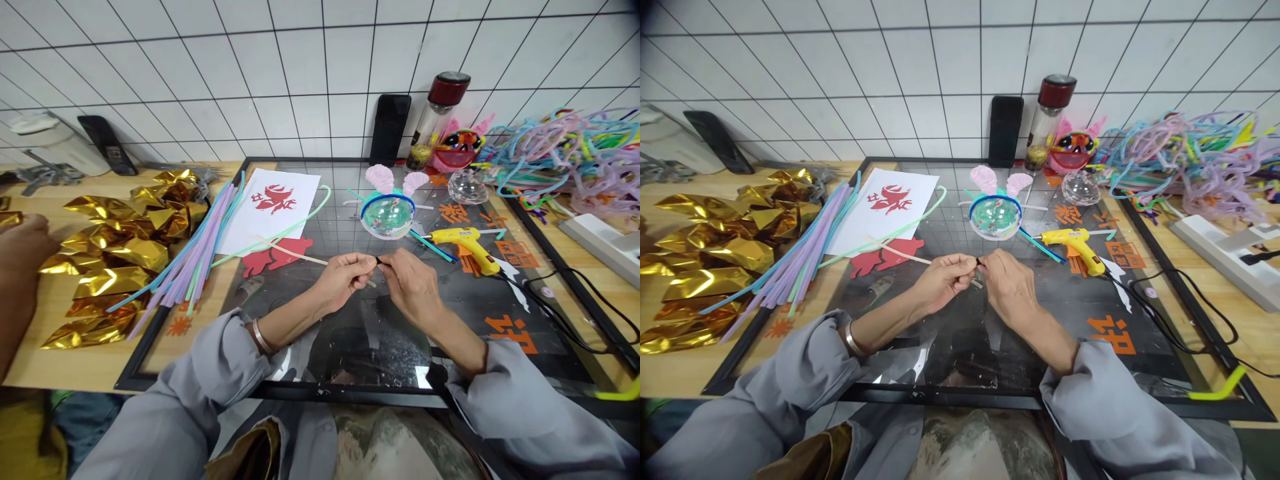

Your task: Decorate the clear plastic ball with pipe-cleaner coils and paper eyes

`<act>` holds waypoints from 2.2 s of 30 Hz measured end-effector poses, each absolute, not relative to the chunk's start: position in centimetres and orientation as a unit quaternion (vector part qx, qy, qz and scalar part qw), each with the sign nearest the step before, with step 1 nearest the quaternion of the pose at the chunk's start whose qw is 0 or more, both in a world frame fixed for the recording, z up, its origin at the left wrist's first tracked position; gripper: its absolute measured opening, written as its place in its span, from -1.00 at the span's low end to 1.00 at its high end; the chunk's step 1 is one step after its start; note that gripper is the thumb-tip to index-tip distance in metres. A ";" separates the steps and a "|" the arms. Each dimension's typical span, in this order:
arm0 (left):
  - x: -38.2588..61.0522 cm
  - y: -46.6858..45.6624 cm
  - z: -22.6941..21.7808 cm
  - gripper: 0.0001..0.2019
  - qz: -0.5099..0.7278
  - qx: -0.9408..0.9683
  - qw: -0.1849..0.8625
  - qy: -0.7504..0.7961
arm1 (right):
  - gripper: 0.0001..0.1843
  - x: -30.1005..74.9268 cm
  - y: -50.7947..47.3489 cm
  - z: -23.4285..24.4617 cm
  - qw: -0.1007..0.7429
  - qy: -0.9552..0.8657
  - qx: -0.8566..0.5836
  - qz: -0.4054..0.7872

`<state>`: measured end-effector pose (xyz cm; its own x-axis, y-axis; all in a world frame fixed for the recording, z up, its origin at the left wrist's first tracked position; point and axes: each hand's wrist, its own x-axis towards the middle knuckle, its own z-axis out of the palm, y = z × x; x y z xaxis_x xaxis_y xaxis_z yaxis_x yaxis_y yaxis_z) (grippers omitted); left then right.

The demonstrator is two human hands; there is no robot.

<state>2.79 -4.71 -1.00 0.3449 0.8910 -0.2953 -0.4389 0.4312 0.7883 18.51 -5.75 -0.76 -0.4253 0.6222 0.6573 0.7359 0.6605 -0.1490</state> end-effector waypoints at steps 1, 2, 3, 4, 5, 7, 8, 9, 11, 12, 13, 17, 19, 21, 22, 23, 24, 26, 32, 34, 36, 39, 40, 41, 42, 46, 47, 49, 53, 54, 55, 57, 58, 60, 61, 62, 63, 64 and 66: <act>2.7 -4.7 -0.9 -0.68 0.435 0.322 0.754 0.372 | -0.87 18.6 -5.7 -0.6 0.354 -0.842 -0.401 -0.072; 2.6 -4.6 -0.7 -0.67 0.433 0.338 0.747 0.374 | -0.87 18.7 -5.7 -0.5 0.357 -0.843 -0.398 -0.060; 2.5 -4.6 -0.6 -0.66 0.431 0.354 0.740 0.375 | -0.87 18.7 -5.7 -0.4 0.360 -0.843 -0.396 -0.045; 2.4 -4.5 -0.6 -0.65 0.431 0.369 0.733 0.376 | -0.87 18.8 -5.7 -0.3 0.364 -0.844 -0.393 -0.028; 2.3 -4.5 -0.5 -0.65 0.430 0.383 0.726 0.376 | -0.87 18.8 -5.7 -0.3 0.369 -0.844 -0.390 -0.012; 2.0 -4.3 -0.6 -0.64 0.423 0.415 0.712 0.377 | -0.88 18.9 -5.7 -0.2 0.376 -0.844 -0.383 0.012; 1.9 -4.2 -0.7 -0.64 0.417 0.433 0.704 0.378 | -0.87 18.9 -5.7 -0.1 0.377 -0.845 -0.379 0.018; 1.7 -4.0 -0.8 -0.63 0.411 0.452 0.695 0.380 | -0.87 18.9 -5.7 -0.1 0.378 -0.846 -0.375 0.024; 1.3 -3.8 -0.9 -0.64 0.396 0.491 0.675 0.381 | -0.85 19.0 -5.7 0.1 0.376 -0.849 -0.371 0.035; 1.0 -3.6 -0.9 -0.65 0.388 0.512 0.665 0.380 | -0.84 19.0 -5.7 0.1 0.374 -0.850 -0.369 0.043; 0.8 -3.5 -0.8 -0.66 0.379 0.533 0.654 0.380 | -0.83 19.0 -5.7 0.2 0.371 -0.851 -0.369 0.050; 0.5 -3.5 -0.4 -0.72 0.357 0.606 0.591 0.396 | -0.80 19.0 -5.8 0.1 0.357 -0.855 -0.374 0.042; 0.7 -3.6 -0.3 -0.77 0.373 0.621 0.552 0.413 | -0.80 18.9 -5.8 0.0 0.350 -0.853 -0.387 -0.005; 1.0 -3.7 -0.5 -0.79 0.403 0.618 0.525 0.425 | -0.80 18.9 -5.7 -0.1 0.346 -0.844 -0.404 -0.072; 1.2 -3.8 -0.7 -0.80 0.418 0.612 0.516 0.430 | -0.80 18.9 -5.7 -0.1 0.344 -0.839 -0.410 -0.104; 1.4 -3.9 -0.8 -0.80 0.432 0.604 0.510 0.435 | -0.80 18.9 -5.6 -0.2 0.341 -0.834 -0.414 -0.128; 1.6 -3.9 -1.0 -0.80 0.442 0.596 0.507 0.439 | -0.80 18.9 -5.6 -0.2 0.338 -0.832 -0.416 -0.142; 1.8 -4.0 -1.4 -0.79 0.452 0.586 0.507 0.442 | -0.81 19.0 -5.5 -0.3 0.325 -0.835 -0.417 -0.151; 1.9 -4.3 -1.6 -0.68 0.435 0.532 0.592 0.421 | -0.77 19.1 -5.5 -0.2 0.319 -0.830 -0.434 -0.145; 1.9 -4.4 -1.4 -0.65 0.440 0.493 0.629 0.409 | -0.77 19.0 -5.6 -0.1 0.324 -0.827 -0.433 -0.154; 2.1 -4.6 -1.2 -0.65 0.448 0.458 0.658 0.395 | -0.77 19.0 -5.6 0.0 0.323 -0.826 -0.431 -0.163; 2.4 -4.8 -0.8 -0.67 0.456 0.422 0.685 0.381 | -0.77 18.9 -5.7 0.0 0.328 -0.827 -0.430 -0.155; 2.5 -4.9 -0.7 -0.67 0.457 0.413 0.691 0.378 | -0.78 18.8 -5.8 0.1 0.330 -0.828 -0.428 -0.150; 2.5 -4.9 -0.7 -0.68 0.458 0.406 0.695 0.377 | -0.78 18.8 -5.8 0.1 0.332 -0.828 -0.427 -0.145; 2.6 -4.9 -0.7 -0.68 0.457 0.402 0.698 0.377 | -0.78 18.8 -5.8 0.1 0.333 -0.829 -0.426 -0.141; 2.5 -4.8 -0.8 -0.67 0.437 0.412 0.697 0.391 | -0.81 18.8 -5.8 0.3 0.333 -0.835 -0.415 -0.138; 2.5 -4.8 -0.8 -0.66 0.427 0.419 0.697 0.394 | -0.82 18.8 -5.8 0.4 0.332 -0.837 -0.410 -0.142; 2.4 -4.7 -0.9 -0.65 0.407 0.431 0.700 0.397 | -0.82 18.9 -5.7 0.4 0.333 -0.841 -0.399 -0.152; 2.4 -4.7 -1.0 -0.67 0.387 0.438 0.704 0.403 | -0.83 19.0 -5.7 0.2 0.338 -0.840 -0.394 -0.160; 2.4 -4.6 -1.0 -0.68 0.389 0.436 0.703 0.405 | -0.83 19.1 -5.6 0.2 0.339 -0.839 -0.394 -0.160; 2.4 -4.6 -1.0 -0.68 0.392 0.434 0.701 0.408 | -0.83 19.1 -5.6 0.1 0.339 -0.840 -0.393 -0.160; 2.5 -4.6 -1.0 -0.69 0.400 0.428 0.698 0.412 | -0.83 19.2 -5.6 0.0 0.344 -0.840 -0.387 -0.161; 2.6 -4.6 -1.0 -0.69 0.405 0.423 0.697 0.414 | -0.83 19.2 -5.6 0.0 0.347 -0.840 -0.384 -0.162; 2.7 -4.6 -0.9 -0.68 0.418 0.409 0.697 0.415 | -0.83 19.3 -5.5 -0.1 0.351 -0.839 -0.382 -0.164; 2.7 -4.7 -0.9 -0.68 0.425 0.400 0.698 0.414 | -0.83 19.3 -5.5 -0.1 0.350 -0.839 -0.384 -0.164; 2.8 -4.7 -0.8 -0.68 0.433 0.389 0.701 0.411 | -0.82 19.2 -5.5 -0.1 0.349 -0.838 -0.386 -0.163; 2.8 -4.8 -0.7 -0.67 0.442 0.377 0.705 0.407 | -0.82 19.2 -5.5 -0.1 0.349 -0.838 -0.390 -0.159; 2.8 -4.8 -0.7 -0.68 0.450 0.363 0.710 0.402 | -0.81 19.1 -5.5 -0.1 0.349 -0.837 -0.393 -0.151; 2.9 -5.0 -0.6 -0.68 0.460 0.335 0.725 0.388 | -0.81 19.0 -5.6 -0.2 0.353 -0.836 -0.399 -0.130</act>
<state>2.89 -4.96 -0.57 0.2762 0.9265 -0.2558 -0.4067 0.3538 0.8423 18.99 -5.60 -0.17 -0.4316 0.5757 0.6945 0.7594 0.6474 -0.0648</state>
